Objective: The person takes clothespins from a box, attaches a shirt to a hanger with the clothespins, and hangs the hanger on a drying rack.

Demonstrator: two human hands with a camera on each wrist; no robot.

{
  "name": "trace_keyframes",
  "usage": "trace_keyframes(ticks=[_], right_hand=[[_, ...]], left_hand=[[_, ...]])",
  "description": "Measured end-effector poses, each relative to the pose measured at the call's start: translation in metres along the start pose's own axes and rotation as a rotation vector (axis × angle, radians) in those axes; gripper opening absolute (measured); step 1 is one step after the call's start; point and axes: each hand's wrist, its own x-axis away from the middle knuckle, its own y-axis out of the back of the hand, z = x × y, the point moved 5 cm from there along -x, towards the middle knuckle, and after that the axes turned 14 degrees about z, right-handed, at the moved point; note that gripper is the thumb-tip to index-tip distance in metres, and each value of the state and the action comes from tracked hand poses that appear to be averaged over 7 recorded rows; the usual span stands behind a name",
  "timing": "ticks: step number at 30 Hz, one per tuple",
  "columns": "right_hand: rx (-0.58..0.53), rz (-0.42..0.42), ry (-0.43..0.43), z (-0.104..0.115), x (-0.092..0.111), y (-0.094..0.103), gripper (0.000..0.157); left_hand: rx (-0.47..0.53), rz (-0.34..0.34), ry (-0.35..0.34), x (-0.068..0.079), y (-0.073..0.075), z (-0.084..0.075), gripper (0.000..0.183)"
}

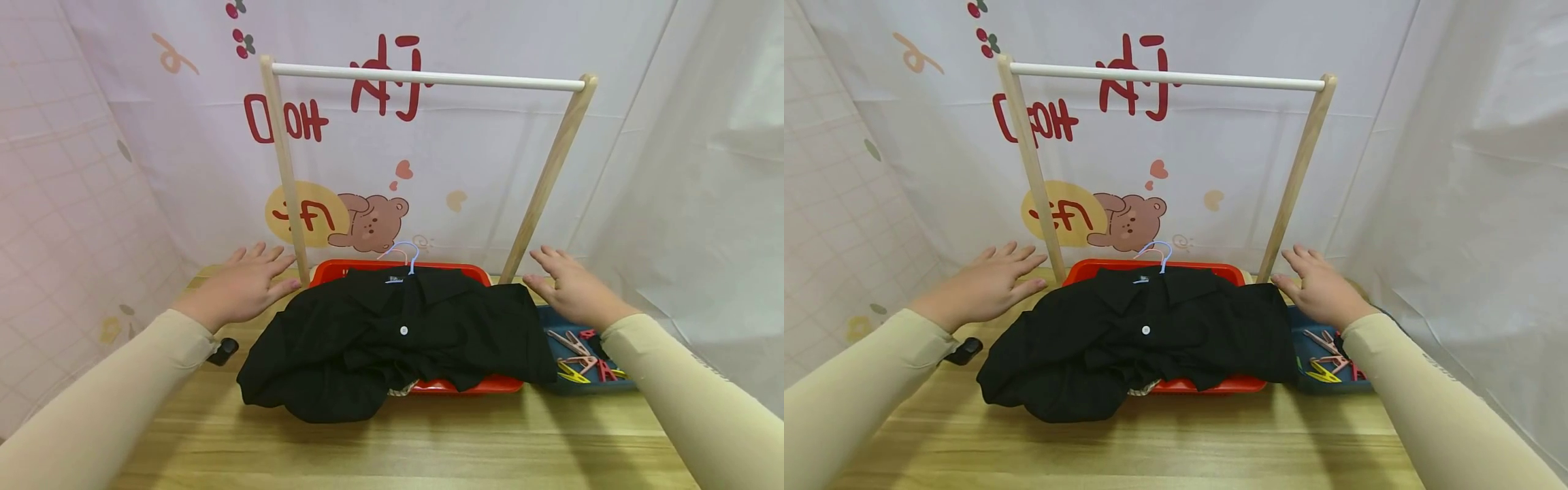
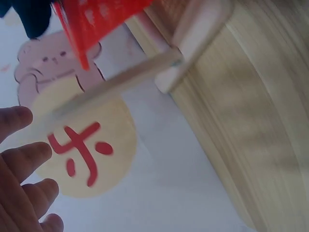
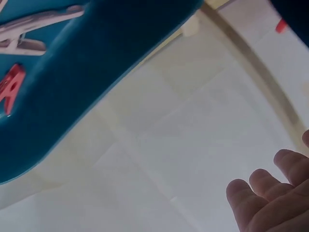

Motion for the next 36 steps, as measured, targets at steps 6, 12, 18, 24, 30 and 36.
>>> trace_keyframes(ticks=[6, 12, 18, 24, 30, 36], right_hand=[[0.020, -0.020, 0.072, 0.023, 0.001, -0.001, 0.072], [0.061, -0.047, 0.138, 0.038, -0.001, -0.006, 0.068], [0.086, -0.022, 0.148, 0.048, 0.000, -0.015, 0.069], [0.116, -0.009, 0.179, 0.057, 0.002, -0.024, 0.070], [0.135, 0.034, 0.187, 0.060, 0.002, -0.034, 0.073], [0.161, 0.041, 0.201, 0.060, -0.001, -0.041, 0.074]], left_hand=[[-0.041, -0.007, -0.040, -0.002, 0.001, -0.017, 0.068], [-0.038, 0.000, -0.082, -0.001, 0.001, -0.029, 0.072], [-0.056, 0.039, -0.118, -0.003, -0.002, -0.038, 0.076], [-0.052, 0.043, -0.155, -0.004, -0.007, -0.045, 0.075], [-0.058, 0.055, -0.165, -0.007, -0.014, -0.048, 0.077], [-0.082, 0.042, -0.170, -0.009, -0.021, -0.049, 0.077]])
